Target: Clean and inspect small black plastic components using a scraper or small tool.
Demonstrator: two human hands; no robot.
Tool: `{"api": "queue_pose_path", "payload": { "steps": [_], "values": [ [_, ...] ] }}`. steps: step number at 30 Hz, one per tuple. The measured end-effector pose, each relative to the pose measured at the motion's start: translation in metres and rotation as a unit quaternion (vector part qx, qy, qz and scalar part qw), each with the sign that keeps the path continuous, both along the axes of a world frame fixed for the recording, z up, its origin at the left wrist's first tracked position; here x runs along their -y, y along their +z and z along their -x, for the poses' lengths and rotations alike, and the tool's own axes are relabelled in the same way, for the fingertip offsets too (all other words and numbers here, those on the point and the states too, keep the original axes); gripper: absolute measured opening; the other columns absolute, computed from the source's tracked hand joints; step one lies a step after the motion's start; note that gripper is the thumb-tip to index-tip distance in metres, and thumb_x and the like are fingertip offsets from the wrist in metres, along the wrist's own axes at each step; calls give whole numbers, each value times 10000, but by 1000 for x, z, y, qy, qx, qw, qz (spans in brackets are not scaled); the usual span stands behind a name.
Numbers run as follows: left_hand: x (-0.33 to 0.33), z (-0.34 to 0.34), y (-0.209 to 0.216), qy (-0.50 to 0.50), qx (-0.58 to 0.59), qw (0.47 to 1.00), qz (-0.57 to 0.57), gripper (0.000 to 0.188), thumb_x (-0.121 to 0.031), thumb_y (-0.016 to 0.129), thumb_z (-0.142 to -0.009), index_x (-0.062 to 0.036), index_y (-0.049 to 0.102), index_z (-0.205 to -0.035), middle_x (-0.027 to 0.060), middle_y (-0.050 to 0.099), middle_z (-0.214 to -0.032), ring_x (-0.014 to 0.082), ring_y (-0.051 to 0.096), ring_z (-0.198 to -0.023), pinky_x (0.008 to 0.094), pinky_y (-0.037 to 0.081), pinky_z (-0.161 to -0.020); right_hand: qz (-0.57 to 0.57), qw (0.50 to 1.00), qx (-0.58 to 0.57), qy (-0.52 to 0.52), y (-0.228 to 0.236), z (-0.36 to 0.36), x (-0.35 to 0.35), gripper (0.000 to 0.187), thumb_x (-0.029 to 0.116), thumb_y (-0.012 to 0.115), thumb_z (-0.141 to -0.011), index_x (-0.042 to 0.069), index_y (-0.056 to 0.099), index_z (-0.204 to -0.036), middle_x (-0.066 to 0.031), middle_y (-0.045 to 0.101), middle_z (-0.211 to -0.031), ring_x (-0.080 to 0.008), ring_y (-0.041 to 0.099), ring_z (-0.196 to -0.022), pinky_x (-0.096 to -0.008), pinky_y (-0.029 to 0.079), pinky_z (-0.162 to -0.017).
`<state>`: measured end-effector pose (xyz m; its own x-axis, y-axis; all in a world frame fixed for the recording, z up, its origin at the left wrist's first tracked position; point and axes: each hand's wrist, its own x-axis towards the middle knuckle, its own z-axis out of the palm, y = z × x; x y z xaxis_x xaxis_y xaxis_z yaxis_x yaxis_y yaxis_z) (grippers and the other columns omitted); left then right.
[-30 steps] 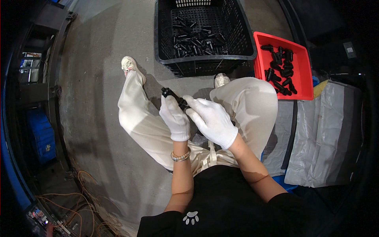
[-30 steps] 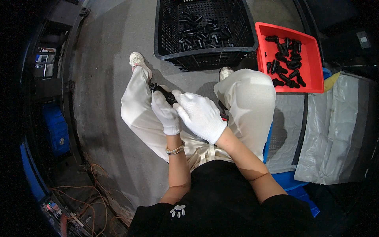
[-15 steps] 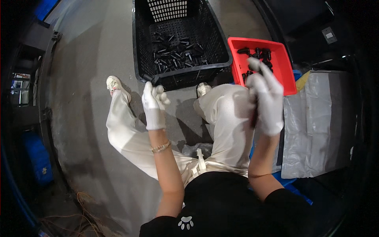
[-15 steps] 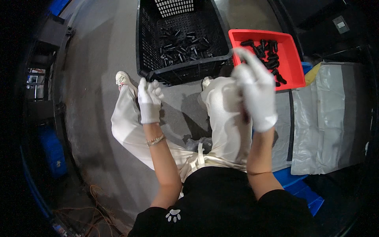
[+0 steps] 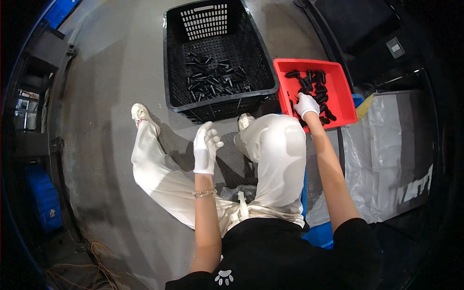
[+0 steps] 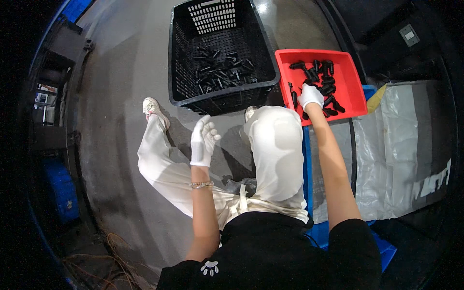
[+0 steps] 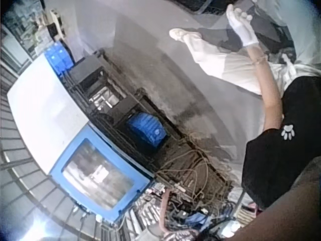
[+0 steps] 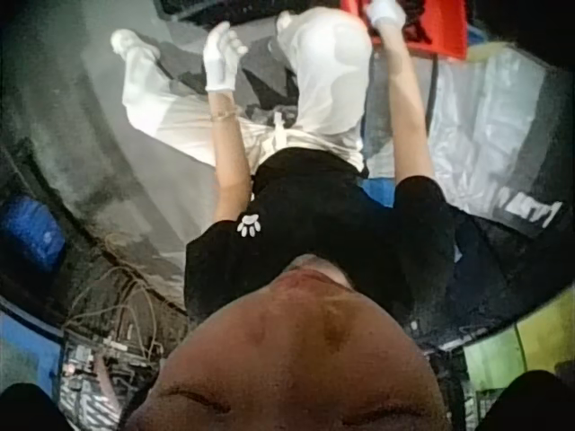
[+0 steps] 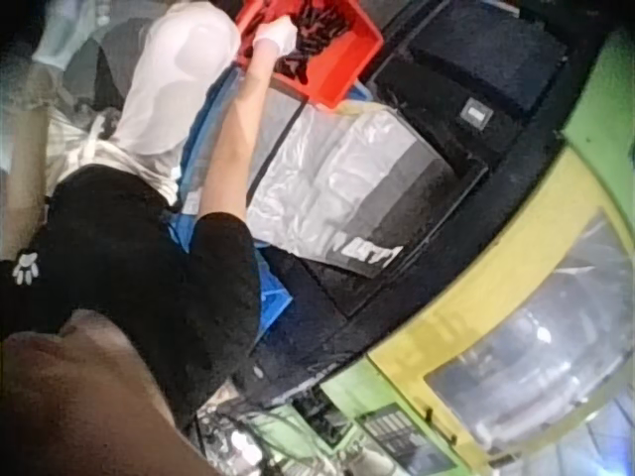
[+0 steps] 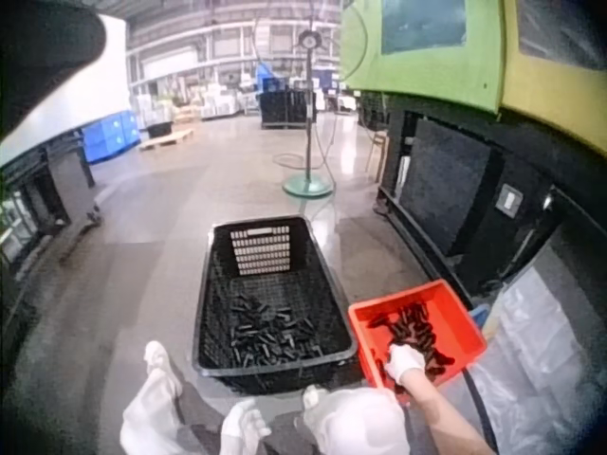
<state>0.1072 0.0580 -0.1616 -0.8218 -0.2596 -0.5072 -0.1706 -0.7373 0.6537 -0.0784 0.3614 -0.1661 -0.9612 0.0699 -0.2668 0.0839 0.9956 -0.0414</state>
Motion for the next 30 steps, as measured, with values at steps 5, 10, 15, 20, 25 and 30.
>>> {"api": "queue_pose_path", "payload": {
  "steps": [5, 10, 15, 20, 25, 30],
  "values": [
    [-8, -11, -7, 2, 18, 1000, 19, 318, -284, 453, -929, -57, 516, -1142, 16, 547, -808, 96, 528, -630, 244, 486, -535, -47, 999, -12, -6, -1, -10, 6, 371, 186, 588, -747, 80, 551, -1100, -199, 619, -1032, -357, 603, -953, -457, 490, -807],
    [-7, -13, 10, -28, -19, 985, 172, 289, -231, 470, -925, -36, 522, -1132, 0, 534, -841, 72, 507, -653, 215, 476, -586, 175, 974, -140, -36, 13, -5, -12, 287, 265, 576, -789, 66, 622, -990, -192, 628, -976, -354, 604, -933, -427, 479, -787],
    [-6, -9, 71, -84, -8, 949, 304, 366, -161, 565, -859, -45, 495, -1198, 33, 531, -954, 98, 511, -766, 232, 473, -685, 570, 812, -118, -46, 161, -43, 50, 223, 206, 539, -889, 65, 627, -1038, 53, 523, -660, 9, 345, -433, -171, 243, -379],
    [-23, -8, 133, -66, -249, 739, 622, 724, -180, 777, -651, -93, 422, -1276, 125, 377, -1257, 212, 530, -959, 317, 485, -810, 645, 754, 23, 119, 231, -107, 126, 202, 123, 529, -860, 6, 640, -981, 9, 579, -726, -41, 517, -566, -183, 411, -521],
    [-11, -14, 149, 8, -330, 654, 681, 379, -310, 767, -651, -48, 673, -908, 79, 426, -1031, 136, 479, -715, 282, 417, -643, 617, 756, 220, -7, 214, -128, 155, 233, 246, 556, -876, 42, 630, -790, 37, 511, -573, -22, 433, -464, -206, 305, -396],
    [-6, -30, 137, -24, -277, 683, 676, 334, -165, 762, -549, -121, 635, -855, 73, 519, -857, 221, 548, -693, 317, 460, -593, 658, 716, 225, 65, 163, -153, 164, 278, 294, 529, -904, 71, 582, -748, 44, 473, -534, -20, 391, -410, -187, 264, -362]
  ]
}}
